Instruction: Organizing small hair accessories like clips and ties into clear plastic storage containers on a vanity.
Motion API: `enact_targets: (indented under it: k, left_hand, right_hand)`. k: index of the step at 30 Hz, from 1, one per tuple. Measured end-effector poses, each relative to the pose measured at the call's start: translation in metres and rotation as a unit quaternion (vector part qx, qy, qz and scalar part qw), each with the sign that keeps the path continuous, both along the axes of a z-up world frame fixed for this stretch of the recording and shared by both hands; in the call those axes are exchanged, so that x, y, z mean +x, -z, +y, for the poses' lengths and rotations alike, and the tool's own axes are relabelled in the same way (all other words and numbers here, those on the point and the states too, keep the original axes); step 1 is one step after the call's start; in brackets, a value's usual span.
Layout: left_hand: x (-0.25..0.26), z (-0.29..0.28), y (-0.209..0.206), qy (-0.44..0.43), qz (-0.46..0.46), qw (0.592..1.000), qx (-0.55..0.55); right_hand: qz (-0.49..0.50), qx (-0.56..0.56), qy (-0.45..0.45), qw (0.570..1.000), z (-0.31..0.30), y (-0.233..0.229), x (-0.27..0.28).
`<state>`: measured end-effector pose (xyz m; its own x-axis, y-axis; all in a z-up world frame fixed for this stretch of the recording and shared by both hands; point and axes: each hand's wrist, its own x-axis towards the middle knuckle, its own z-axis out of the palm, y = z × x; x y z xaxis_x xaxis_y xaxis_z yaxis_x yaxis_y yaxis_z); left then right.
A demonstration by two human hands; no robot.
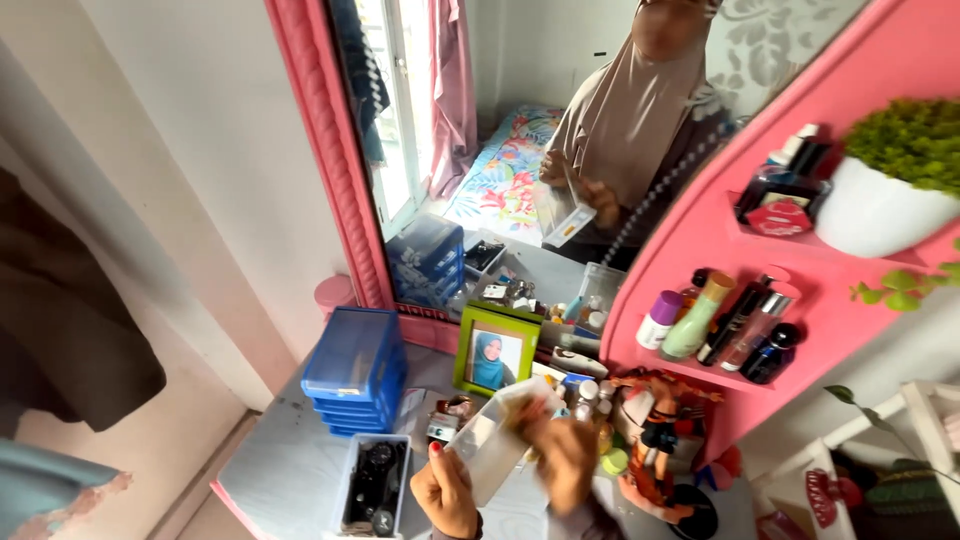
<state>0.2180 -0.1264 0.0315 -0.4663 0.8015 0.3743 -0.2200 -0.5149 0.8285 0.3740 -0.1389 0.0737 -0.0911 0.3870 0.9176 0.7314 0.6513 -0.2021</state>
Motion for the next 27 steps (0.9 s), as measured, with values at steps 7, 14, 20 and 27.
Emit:
enact_targets:
  k: [7,14,20,27]
  left_hand:
    - [0.067,0.001,0.059,-0.027,-0.034,0.999,-0.016]
    - [0.085,-0.026,0.063,-0.024,-0.089,0.995,-0.049]
    - [0.111,-0.044,0.051,-0.04,-0.04,0.997,-0.049]
    - [0.105,-0.057,0.034,-0.036,-0.039,0.997,-0.053]
  right_hand:
    - [0.049,-0.022,0.088,0.995,-0.039,0.006,0.023]
    - [0.012,-0.045,0.092,0.995,-0.036,-0.004,0.084]
    - [0.018,-0.044,0.05,0.998,-0.069,0.024,0.075]
    - [-0.013,-0.025,-0.08,0.996,-0.063,0.019,0.116]
